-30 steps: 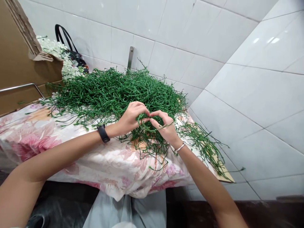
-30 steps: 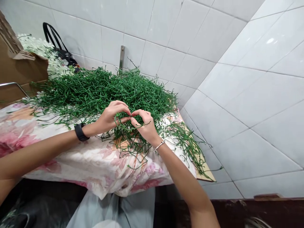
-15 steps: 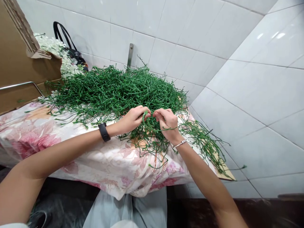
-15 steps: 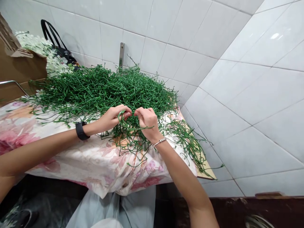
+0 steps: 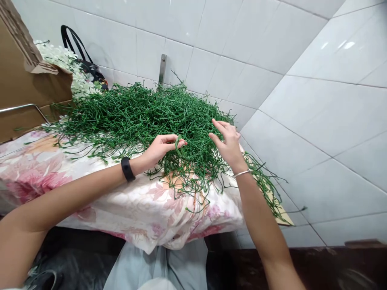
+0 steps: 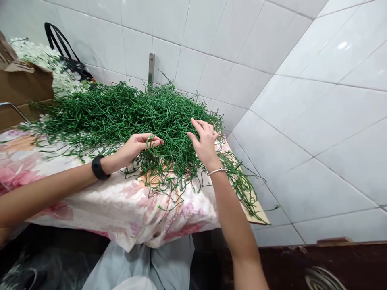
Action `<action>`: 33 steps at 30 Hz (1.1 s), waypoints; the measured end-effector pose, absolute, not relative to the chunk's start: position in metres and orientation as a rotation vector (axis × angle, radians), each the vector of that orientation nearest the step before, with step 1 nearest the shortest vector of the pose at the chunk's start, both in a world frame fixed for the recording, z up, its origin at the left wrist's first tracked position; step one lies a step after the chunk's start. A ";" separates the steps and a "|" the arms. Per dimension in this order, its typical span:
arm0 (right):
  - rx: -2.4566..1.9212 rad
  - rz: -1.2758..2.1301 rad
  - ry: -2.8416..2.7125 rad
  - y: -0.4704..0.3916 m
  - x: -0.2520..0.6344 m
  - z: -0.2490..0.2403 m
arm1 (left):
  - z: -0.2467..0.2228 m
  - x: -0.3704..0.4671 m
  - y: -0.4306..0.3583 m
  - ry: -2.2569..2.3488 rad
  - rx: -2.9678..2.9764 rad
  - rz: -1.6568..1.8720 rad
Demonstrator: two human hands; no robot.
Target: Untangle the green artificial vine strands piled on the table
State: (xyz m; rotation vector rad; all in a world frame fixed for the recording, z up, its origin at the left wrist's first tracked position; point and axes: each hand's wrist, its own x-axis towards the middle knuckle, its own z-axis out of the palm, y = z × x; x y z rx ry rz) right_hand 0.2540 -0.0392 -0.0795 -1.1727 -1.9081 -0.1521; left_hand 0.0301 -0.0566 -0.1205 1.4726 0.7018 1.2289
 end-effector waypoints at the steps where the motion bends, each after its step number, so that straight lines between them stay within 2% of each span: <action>1: -1.165 -0.192 -1.923 -0.042 0.248 -0.080 | -0.121 0.030 -0.056 0.711 1.463 1.243; 3: -1.111 -0.174 -1.939 -0.050 0.237 -0.081 | -0.122 0.029 -0.055 0.717 1.458 1.257; 8: -0.975 0.122 -2.117 -0.068 0.215 -0.084 | -0.117 0.028 -0.057 0.684 1.401 1.249; 12: -0.933 0.152 -2.155 -0.073 0.203 -0.090 | -0.114 0.029 -0.060 0.668 1.347 1.256; 20: -0.929 0.103 -2.010 -0.073 0.201 -0.096 | -0.109 0.030 -0.065 0.633 1.446 1.311; 26: -0.962 0.239 -1.667 -0.063 0.216 -0.090 | -0.112 0.024 -0.055 0.770 1.427 1.472; 33: -1.051 -0.032 -1.692 -0.045 0.240 -0.086 | -0.114 0.015 -0.043 0.680 1.259 1.527</action>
